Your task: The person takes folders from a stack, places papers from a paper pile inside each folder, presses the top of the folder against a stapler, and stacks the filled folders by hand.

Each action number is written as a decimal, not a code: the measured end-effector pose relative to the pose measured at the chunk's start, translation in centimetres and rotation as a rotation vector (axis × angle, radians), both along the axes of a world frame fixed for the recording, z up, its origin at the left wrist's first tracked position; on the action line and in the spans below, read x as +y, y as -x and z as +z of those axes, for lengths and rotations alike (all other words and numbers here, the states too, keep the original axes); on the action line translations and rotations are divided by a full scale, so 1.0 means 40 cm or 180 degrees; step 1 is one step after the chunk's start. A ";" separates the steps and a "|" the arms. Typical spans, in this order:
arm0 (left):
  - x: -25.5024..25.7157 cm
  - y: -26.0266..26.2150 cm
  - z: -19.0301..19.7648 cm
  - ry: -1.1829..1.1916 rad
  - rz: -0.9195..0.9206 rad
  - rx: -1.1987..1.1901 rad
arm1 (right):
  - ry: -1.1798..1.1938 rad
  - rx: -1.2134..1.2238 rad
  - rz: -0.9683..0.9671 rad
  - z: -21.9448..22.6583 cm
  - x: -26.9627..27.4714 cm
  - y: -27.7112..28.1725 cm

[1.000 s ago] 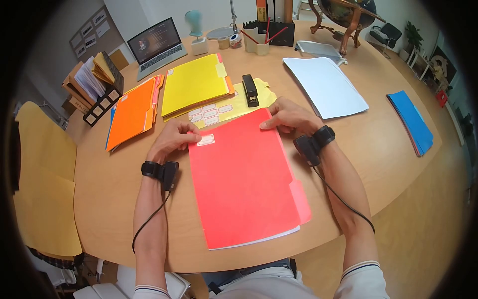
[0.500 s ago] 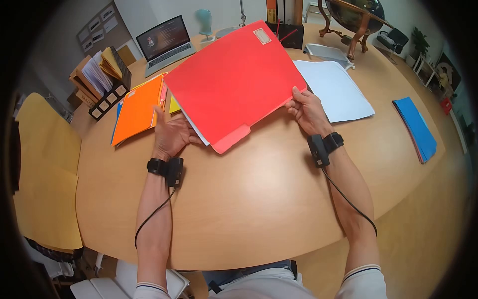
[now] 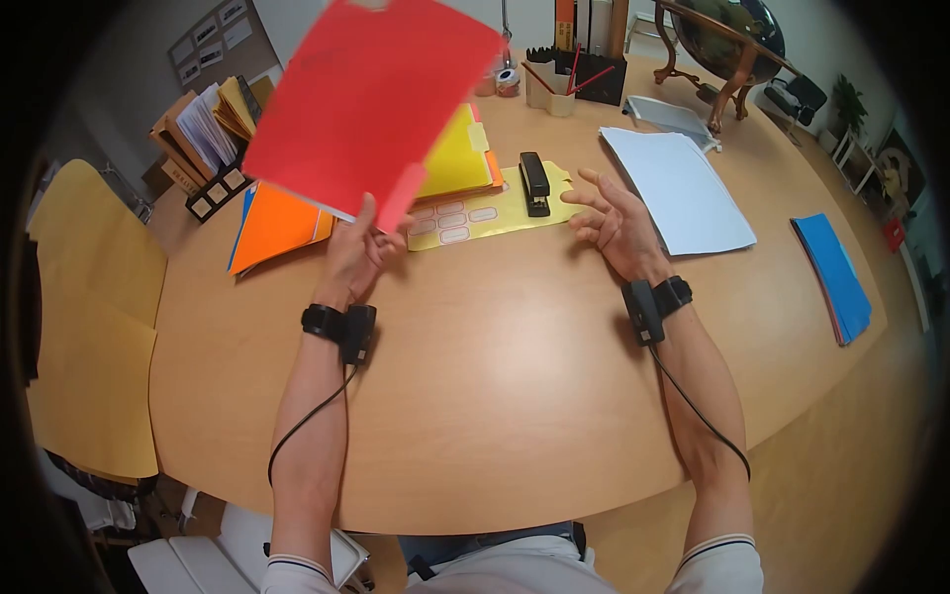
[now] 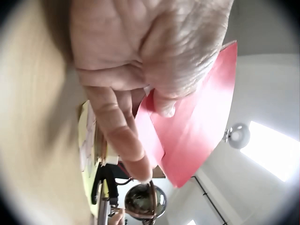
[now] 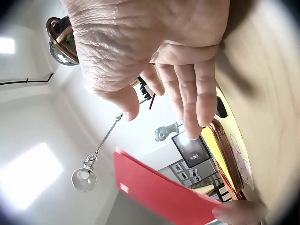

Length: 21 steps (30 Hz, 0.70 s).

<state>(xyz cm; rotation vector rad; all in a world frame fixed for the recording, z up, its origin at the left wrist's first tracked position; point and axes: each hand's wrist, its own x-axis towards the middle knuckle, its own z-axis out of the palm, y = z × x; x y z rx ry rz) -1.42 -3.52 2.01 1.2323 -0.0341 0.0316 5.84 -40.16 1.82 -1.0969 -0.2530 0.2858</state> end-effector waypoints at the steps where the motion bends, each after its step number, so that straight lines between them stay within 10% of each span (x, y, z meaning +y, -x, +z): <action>1: 0.016 -0.006 0.000 0.0393 0.0446 -0.0150 | 0.0041 -0.0018 0.0034 -0.005 -0.003 -0.006; 13: 0.258 -0.030 -0.088 0.1164 0.1623 0.0060 | 0.0271 -0.0162 0.0082 -0.001 0.002 0.000; 21: 0.224 0.002 -0.007 -0.0555 0.1492 0.1354 | 0.0331 -0.0157 0.0137 -0.010 -0.001 -0.008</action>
